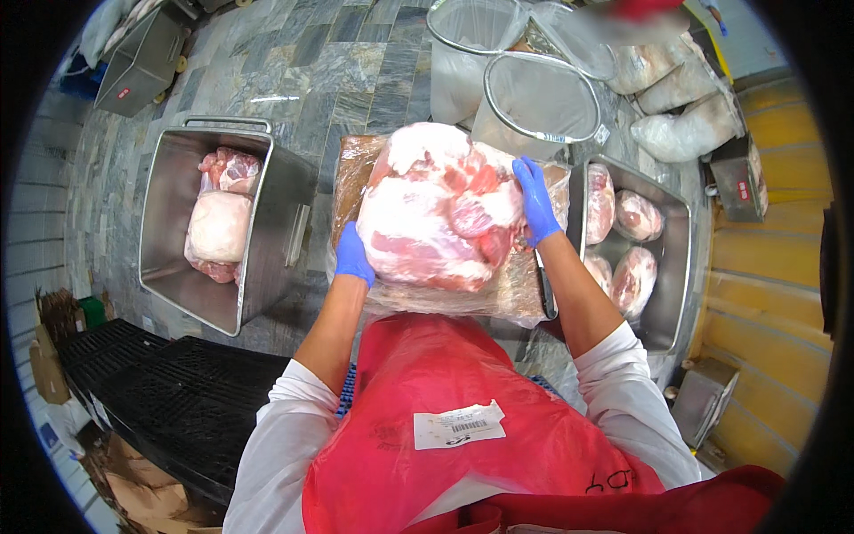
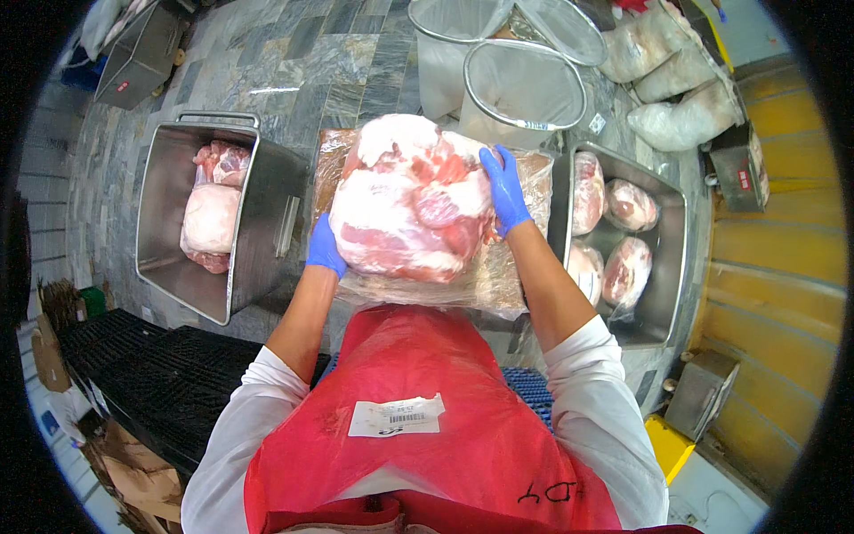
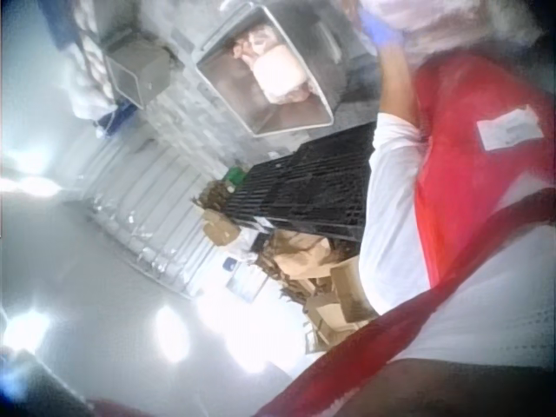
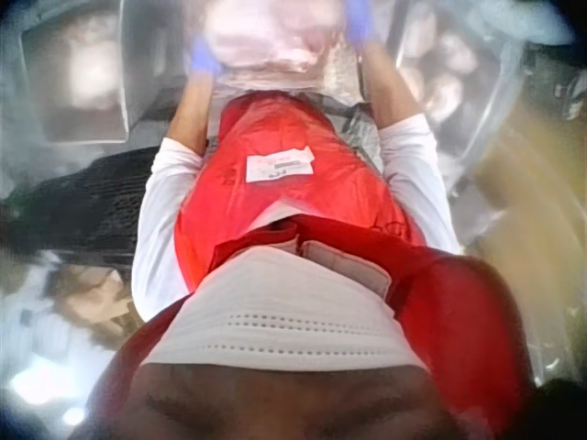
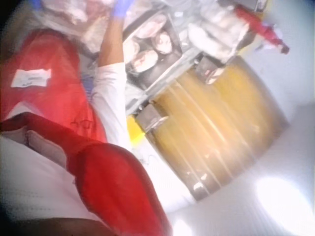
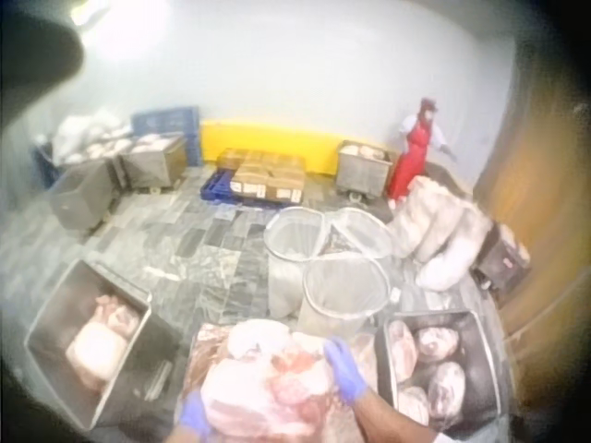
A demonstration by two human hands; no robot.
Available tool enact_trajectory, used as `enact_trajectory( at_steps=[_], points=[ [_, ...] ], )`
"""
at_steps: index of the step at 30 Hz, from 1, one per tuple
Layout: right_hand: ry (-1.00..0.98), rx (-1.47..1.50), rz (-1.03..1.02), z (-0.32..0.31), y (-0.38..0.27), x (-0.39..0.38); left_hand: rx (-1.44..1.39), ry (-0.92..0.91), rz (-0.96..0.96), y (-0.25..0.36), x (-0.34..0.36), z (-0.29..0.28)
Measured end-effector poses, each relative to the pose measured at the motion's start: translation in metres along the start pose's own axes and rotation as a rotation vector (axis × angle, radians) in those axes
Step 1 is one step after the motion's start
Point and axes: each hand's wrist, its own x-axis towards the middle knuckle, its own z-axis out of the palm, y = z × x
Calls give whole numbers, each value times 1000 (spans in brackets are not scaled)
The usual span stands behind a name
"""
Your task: The person trims fat and connective tissue from a large piece of raw meat using a knife. They repeatedly cut and remove sections, placing trimmed pieces into a metal tray. The person also handles wrapped meat packages, moving them between trays.
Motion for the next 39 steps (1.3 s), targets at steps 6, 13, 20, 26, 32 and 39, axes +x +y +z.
enact_trajectory(
  at_steps=[6,13,20,26,32,39],
  points=[
    [11,-111,-161,-25,51,-42,1322,86,1249,23,-77,106],
    [2,-19,-124,-31,62,-61,2011,-21,1210,-35,-103,196],
    [58,291,55,-45,63,-61,2303,17,710,-53,-132,251],
    [-67,-469,-151,-8,24,-111,2328,178,748,-59,-114,227],
    [-126,-570,-430,-42,36,-110,2281,4,1131,-53,-78,202],
    [367,-1142,-306,-152,117,-134,2360,108,1232,-69,-106,226]
  ],
)
